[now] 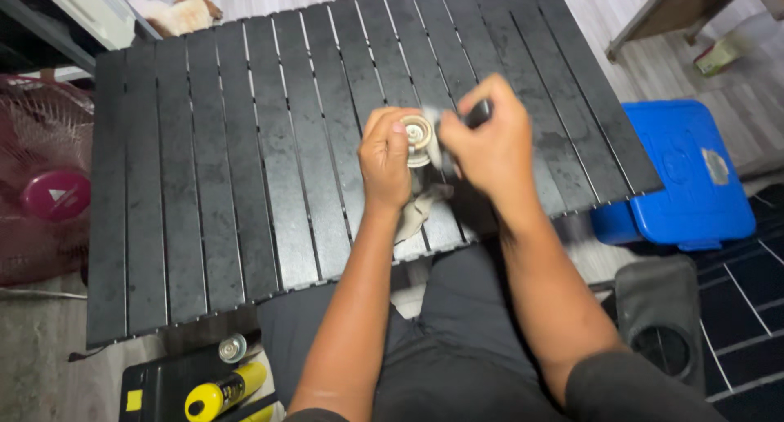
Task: The person cleans a yellow spray can and a red spray can using a white cloth and a small brush. They wipe the exterior of the yellow can and then scrub the top nozzle of the red can with the brush.
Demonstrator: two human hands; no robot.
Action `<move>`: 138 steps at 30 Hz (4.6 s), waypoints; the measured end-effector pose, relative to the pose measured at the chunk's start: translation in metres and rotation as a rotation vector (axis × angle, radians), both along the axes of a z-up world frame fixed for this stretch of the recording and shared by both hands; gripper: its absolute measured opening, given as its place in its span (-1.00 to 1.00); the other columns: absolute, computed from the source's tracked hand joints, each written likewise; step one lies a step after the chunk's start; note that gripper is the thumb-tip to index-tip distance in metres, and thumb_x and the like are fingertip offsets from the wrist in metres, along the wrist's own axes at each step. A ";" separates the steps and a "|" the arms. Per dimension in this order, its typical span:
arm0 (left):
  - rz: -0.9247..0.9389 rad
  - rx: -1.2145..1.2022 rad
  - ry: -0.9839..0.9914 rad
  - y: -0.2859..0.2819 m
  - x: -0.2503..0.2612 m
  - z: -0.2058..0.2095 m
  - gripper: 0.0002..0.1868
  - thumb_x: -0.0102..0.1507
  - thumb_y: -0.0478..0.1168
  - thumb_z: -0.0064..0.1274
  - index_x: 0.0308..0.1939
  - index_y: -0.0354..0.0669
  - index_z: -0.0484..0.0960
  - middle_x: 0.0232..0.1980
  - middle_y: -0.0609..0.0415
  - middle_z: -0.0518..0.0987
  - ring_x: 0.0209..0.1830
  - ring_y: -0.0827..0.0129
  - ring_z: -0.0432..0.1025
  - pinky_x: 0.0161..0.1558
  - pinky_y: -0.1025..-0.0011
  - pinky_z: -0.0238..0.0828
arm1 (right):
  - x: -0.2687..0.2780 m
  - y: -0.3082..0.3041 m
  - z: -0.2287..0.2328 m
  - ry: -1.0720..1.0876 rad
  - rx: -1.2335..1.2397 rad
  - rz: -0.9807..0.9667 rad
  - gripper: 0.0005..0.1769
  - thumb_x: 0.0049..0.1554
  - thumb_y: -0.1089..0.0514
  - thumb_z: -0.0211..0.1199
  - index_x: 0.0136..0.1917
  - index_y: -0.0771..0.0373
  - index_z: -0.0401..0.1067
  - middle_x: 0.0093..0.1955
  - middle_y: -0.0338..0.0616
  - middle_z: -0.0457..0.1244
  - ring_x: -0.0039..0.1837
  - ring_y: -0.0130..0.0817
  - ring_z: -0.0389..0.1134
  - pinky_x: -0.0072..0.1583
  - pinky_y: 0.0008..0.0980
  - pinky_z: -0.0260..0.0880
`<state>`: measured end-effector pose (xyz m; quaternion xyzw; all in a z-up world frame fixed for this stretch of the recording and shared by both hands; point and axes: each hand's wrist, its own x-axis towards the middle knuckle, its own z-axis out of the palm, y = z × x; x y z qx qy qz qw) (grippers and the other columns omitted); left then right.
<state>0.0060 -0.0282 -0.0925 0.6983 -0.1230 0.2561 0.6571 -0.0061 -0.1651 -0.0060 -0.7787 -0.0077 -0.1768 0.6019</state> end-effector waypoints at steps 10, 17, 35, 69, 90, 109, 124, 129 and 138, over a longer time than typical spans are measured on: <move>0.037 -0.001 0.118 -0.001 -0.017 0.017 -0.66 0.44 -0.17 -0.23 0.07 -0.24 0.63 -0.04 -0.02 0.65 -0.05 0.32 0.57 0.03 0.40 0.48 | -0.019 0.005 -0.005 -0.100 -0.003 0.000 -0.74 0.08 0.27 0.35 -0.22 0.28 0.25 -0.44 -0.26 0.26 -0.41 -0.58 0.32 -0.36 -0.46 0.27; 0.103 0.093 -0.002 0.002 -0.024 0.013 -0.67 0.50 -0.17 -0.27 0.11 -0.24 0.58 0.04 -0.07 0.58 0.06 0.16 0.51 0.14 0.32 0.42 | -0.028 0.013 -0.010 -0.295 -0.159 -0.073 -0.73 0.07 0.29 0.37 -0.27 0.29 0.26 -0.40 -0.20 0.25 -0.30 -0.57 0.30 -0.27 -0.41 0.28; 0.001 0.050 0.027 0.004 -0.031 0.009 -0.55 0.51 0.03 -0.24 0.17 -0.33 0.43 0.00 -0.13 0.64 0.04 0.13 0.56 0.09 0.27 0.45 | -0.041 0.022 -0.018 -0.389 -0.210 -0.189 -0.74 0.05 0.27 0.39 -0.26 0.30 0.28 -0.37 -0.16 0.21 -0.25 -0.49 0.22 -0.19 -0.37 0.27; -0.005 0.063 0.023 0.007 -0.036 0.014 -0.52 0.52 0.08 -0.26 0.16 -0.30 0.43 0.00 -0.12 0.62 0.02 0.12 0.55 0.10 0.27 0.46 | -0.009 -0.010 -0.027 -0.195 -0.074 0.061 -0.75 0.03 0.31 0.34 -0.27 0.27 0.24 -0.35 -0.29 0.18 -0.30 -0.60 0.16 -0.28 -0.45 0.13; -0.023 0.073 0.025 0.001 -0.034 0.012 -0.48 0.51 0.11 -0.21 0.19 -0.33 0.44 0.00 -0.10 0.62 0.03 0.21 0.53 0.10 0.30 0.46 | -0.001 -0.011 -0.022 -0.121 -0.119 -0.026 -0.76 0.04 0.26 0.37 -0.23 0.26 0.28 -0.32 -0.29 0.18 -0.21 -0.59 0.16 -0.19 -0.44 0.18; -0.019 0.053 0.084 -0.004 -0.031 0.012 -0.53 0.46 0.10 -0.13 0.10 -0.27 0.50 -0.07 -0.05 0.65 -0.03 0.28 0.56 0.04 0.34 0.48 | 0.022 0.001 -0.019 -0.207 -0.196 -0.103 -0.78 0.10 0.22 0.39 -0.16 0.25 0.33 -0.32 -0.33 0.23 -0.24 -0.61 0.22 -0.18 -0.51 0.26; 0.012 0.031 0.058 0.002 -0.035 0.009 -0.47 0.44 0.17 -0.15 0.10 -0.26 0.50 -0.08 -0.04 0.65 -0.04 0.27 0.57 0.04 0.33 0.50 | 0.024 -0.027 -0.024 0.173 0.105 0.320 -0.76 0.10 0.24 0.34 -0.16 0.17 0.26 -0.31 -0.40 0.16 -0.30 -0.63 0.11 -0.28 -0.51 0.07; 0.028 0.043 0.050 -0.004 -0.032 0.006 -0.53 0.44 0.11 -0.10 0.12 -0.26 0.50 -0.05 -0.04 0.65 -0.01 0.31 0.56 0.05 0.34 0.49 | 0.017 -0.014 -0.025 -0.042 -0.056 0.122 -0.78 0.10 0.24 0.36 -0.14 0.21 0.30 -0.28 -0.36 0.21 -0.24 -0.59 0.17 -0.20 -0.47 0.20; -0.009 -0.033 0.112 0.002 -0.036 0.012 -0.48 0.26 -0.10 0.28 0.16 -0.26 0.43 -0.04 0.01 0.64 -0.04 0.44 0.55 0.04 0.42 0.52 | 0.004 -0.010 -0.041 -0.169 -0.059 0.033 -0.76 0.09 0.23 0.37 -0.13 0.26 0.29 -0.24 -0.29 0.20 -0.16 -0.56 0.19 -0.11 -0.45 0.25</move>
